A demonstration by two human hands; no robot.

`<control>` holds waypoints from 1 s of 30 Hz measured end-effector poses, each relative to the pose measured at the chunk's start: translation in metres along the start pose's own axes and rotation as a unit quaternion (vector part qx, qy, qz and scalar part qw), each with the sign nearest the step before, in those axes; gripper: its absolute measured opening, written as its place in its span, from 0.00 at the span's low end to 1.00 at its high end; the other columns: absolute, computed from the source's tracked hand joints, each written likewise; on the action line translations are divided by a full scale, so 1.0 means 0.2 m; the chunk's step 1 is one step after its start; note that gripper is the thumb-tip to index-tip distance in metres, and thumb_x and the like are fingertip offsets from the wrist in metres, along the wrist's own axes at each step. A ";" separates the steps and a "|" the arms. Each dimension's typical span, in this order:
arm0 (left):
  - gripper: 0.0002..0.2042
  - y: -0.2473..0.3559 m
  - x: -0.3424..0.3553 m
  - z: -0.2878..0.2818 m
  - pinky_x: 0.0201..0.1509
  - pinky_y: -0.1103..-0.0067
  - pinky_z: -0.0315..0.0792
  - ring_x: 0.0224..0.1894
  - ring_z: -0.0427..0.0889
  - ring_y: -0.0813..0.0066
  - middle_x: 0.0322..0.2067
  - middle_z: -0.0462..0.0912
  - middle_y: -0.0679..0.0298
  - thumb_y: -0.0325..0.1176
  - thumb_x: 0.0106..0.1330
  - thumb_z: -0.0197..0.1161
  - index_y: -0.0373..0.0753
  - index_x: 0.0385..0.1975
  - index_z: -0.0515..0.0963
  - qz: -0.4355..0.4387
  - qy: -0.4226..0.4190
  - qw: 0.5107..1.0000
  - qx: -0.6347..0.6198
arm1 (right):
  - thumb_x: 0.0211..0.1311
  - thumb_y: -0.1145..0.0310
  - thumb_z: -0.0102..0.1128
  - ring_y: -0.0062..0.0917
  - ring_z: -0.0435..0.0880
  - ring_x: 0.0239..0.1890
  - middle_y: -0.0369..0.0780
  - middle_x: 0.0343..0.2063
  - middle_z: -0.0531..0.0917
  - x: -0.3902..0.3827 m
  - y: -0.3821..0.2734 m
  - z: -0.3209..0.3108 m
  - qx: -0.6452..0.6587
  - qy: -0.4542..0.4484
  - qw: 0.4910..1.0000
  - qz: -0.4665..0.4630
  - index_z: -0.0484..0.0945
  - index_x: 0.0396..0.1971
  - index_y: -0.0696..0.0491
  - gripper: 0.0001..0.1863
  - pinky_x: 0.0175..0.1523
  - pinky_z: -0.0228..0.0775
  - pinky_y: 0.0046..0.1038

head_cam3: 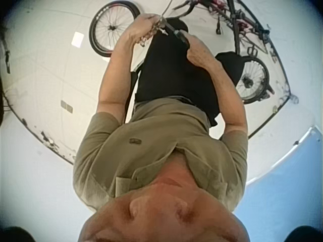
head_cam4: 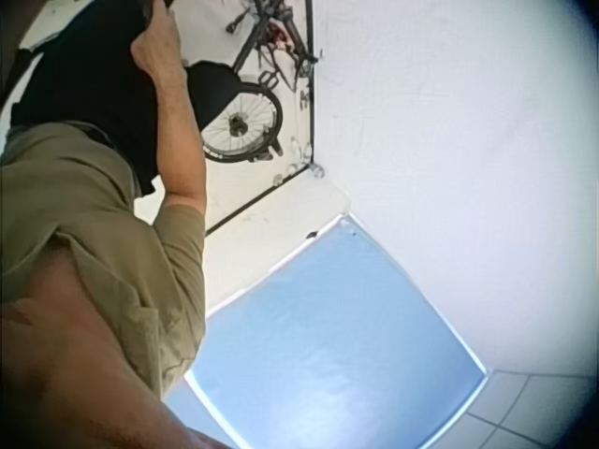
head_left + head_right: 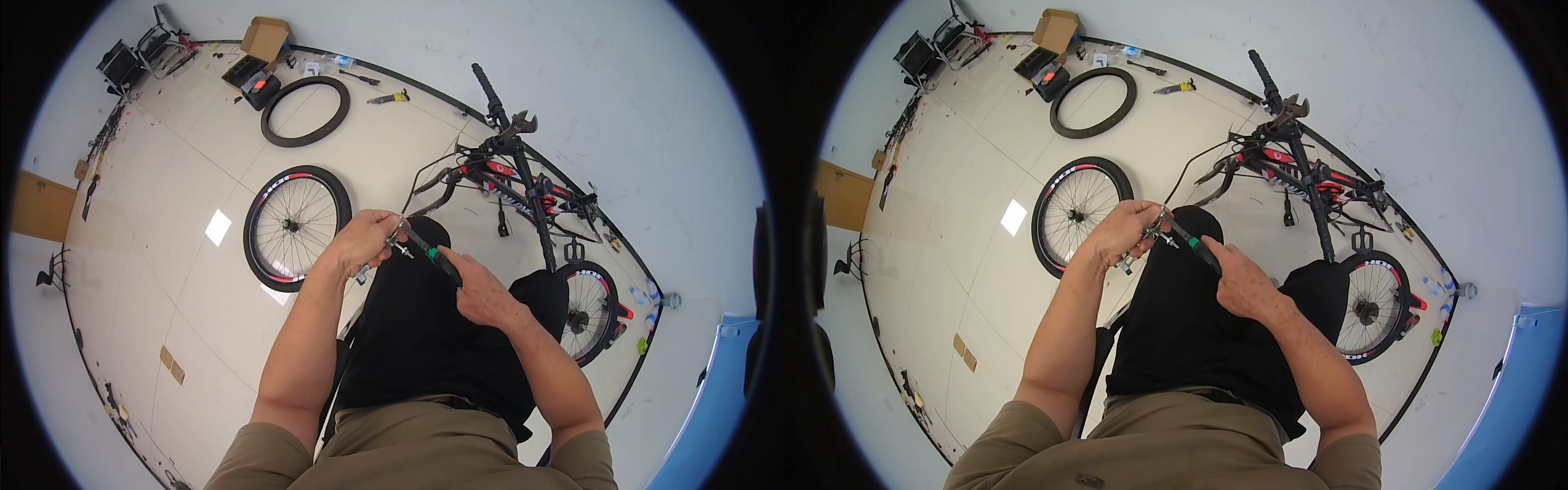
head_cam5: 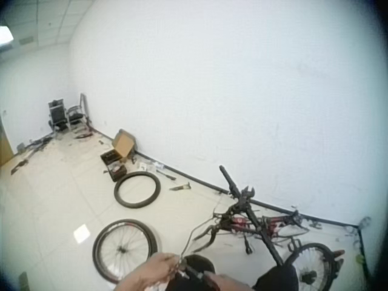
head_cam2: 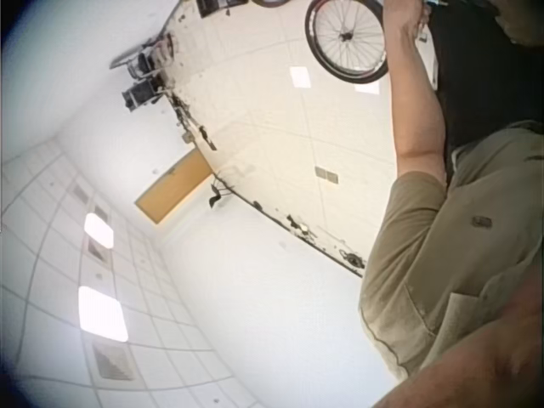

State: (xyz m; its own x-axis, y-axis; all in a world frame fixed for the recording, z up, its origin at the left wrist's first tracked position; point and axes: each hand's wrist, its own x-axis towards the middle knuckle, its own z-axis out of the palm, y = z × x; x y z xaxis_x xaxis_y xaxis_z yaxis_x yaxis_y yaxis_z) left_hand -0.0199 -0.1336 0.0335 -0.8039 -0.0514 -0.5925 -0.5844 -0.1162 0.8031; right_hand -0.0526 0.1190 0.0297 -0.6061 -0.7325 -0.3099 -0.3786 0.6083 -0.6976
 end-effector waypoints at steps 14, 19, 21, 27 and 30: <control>0.15 0.00 -0.01 0.01 0.15 0.87 0.58 0.17 0.67 0.85 0.31 0.81 0.65 0.34 0.78 0.50 0.32 0.49 0.81 0.023 -0.019 0.999 0.028 | 0.55 0.86 0.47 0.31 0.85 0.43 0.45 0.43 0.82 0.02 0.03 -0.17 0.537 -0.250 0.792 0.148 0.68 0.64 0.56 0.32 0.44 0.82 0.33; 0.14 0.00 0.00 0.00 0.14 0.87 0.59 0.16 0.67 0.85 0.31 0.83 0.66 0.35 0.78 0.50 0.33 0.48 0.80 0.011 -0.008 1.000 0.012 | 0.54 0.87 0.47 0.31 0.85 0.44 0.45 0.45 0.82 0.00 0.01 -0.15 0.475 -0.202 0.844 0.147 0.67 0.66 0.57 0.34 0.50 0.80 0.34; 0.14 0.00 0.00 0.00 0.14 0.87 0.59 0.16 0.67 0.85 0.32 0.83 0.65 0.35 0.78 0.49 0.33 0.48 0.80 0.006 -0.006 1.000 0.008 | 0.55 0.85 0.45 0.36 0.84 0.47 0.47 0.45 0.83 0.02 0.05 -0.10 0.326 -0.160 0.926 0.102 0.67 0.64 0.58 0.32 0.56 0.77 0.35; 0.14 0.01 0.00 0.01 0.13 0.87 0.60 0.15 0.67 0.85 0.32 0.83 0.64 0.35 0.78 0.49 0.33 0.48 0.80 -0.002 0.003 1.000 0.011 | 0.55 0.84 0.43 0.49 0.78 0.55 0.54 0.52 0.79 -0.01 0.04 -0.01 0.062 0.003 0.997 -0.039 0.63 0.68 0.56 0.36 0.63 0.69 0.38; 0.14 0.00 0.00 0.00 0.13 0.87 0.60 0.15 0.68 0.85 0.32 0.83 0.64 0.35 0.78 0.49 0.32 0.48 0.80 0.001 0.001 1.000 0.011 | 0.55 0.84 0.43 0.50 0.76 0.57 0.54 0.54 0.77 -0.01 0.05 0.00 0.033 0.003 0.999 -0.030 0.62 0.70 0.54 0.37 0.63 0.69 0.40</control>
State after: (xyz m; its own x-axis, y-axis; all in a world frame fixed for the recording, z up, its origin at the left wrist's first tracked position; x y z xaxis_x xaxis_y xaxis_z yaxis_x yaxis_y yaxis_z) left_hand -0.0208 -0.1335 0.0335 -0.8045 -0.0527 -0.5916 -0.5857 -0.0942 0.8050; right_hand -0.0551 0.1266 0.0235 -0.5885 -0.7650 -0.2618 -0.3672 0.5414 -0.7564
